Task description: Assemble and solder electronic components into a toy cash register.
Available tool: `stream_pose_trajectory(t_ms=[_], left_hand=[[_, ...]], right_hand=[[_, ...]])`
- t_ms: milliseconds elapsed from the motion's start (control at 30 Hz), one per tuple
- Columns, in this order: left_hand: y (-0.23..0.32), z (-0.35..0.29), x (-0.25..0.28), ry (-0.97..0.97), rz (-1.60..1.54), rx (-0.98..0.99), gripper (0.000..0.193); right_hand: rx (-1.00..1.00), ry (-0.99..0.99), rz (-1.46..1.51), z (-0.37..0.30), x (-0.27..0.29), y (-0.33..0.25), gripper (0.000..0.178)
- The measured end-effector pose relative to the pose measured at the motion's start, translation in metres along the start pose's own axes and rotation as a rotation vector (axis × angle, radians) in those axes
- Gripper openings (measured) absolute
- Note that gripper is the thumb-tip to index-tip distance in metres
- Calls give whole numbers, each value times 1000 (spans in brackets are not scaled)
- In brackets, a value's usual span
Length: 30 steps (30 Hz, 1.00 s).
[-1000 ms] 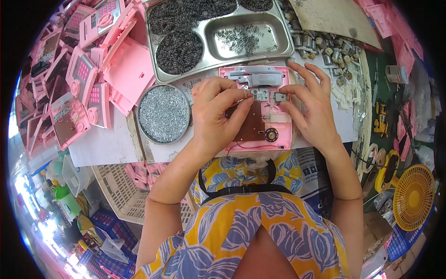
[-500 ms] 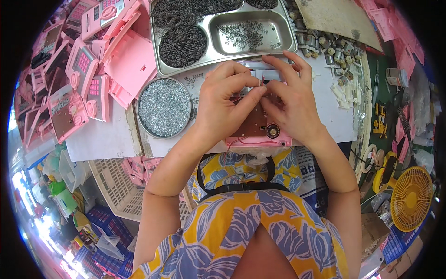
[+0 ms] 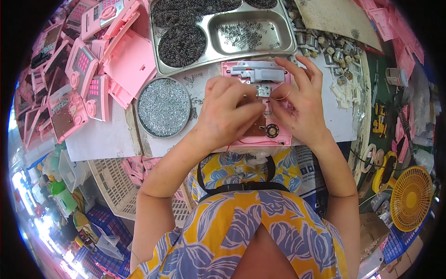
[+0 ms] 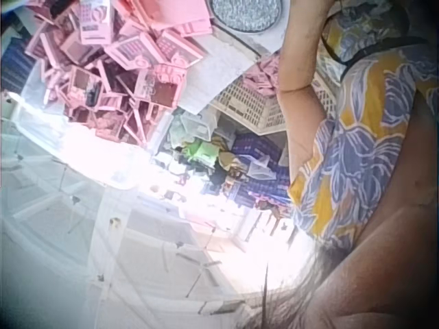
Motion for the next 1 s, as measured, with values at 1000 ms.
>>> stream_pose_trajectory(t_ms=[1000], left_hand=[[2,24,-21,-83,-421,332,6]], right_hand=[[-664,1270,1100,-279,196,218,38]])
Point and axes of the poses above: each hand's wrist, its own z-axis towards the middle knuckle, its own x-axis out of the back of the hand, y = z × x, the point moved 9 cm from there along z, towards the middle knuckle, and after that the axes turned 7 degrees about -y, right-handed, at the moved point
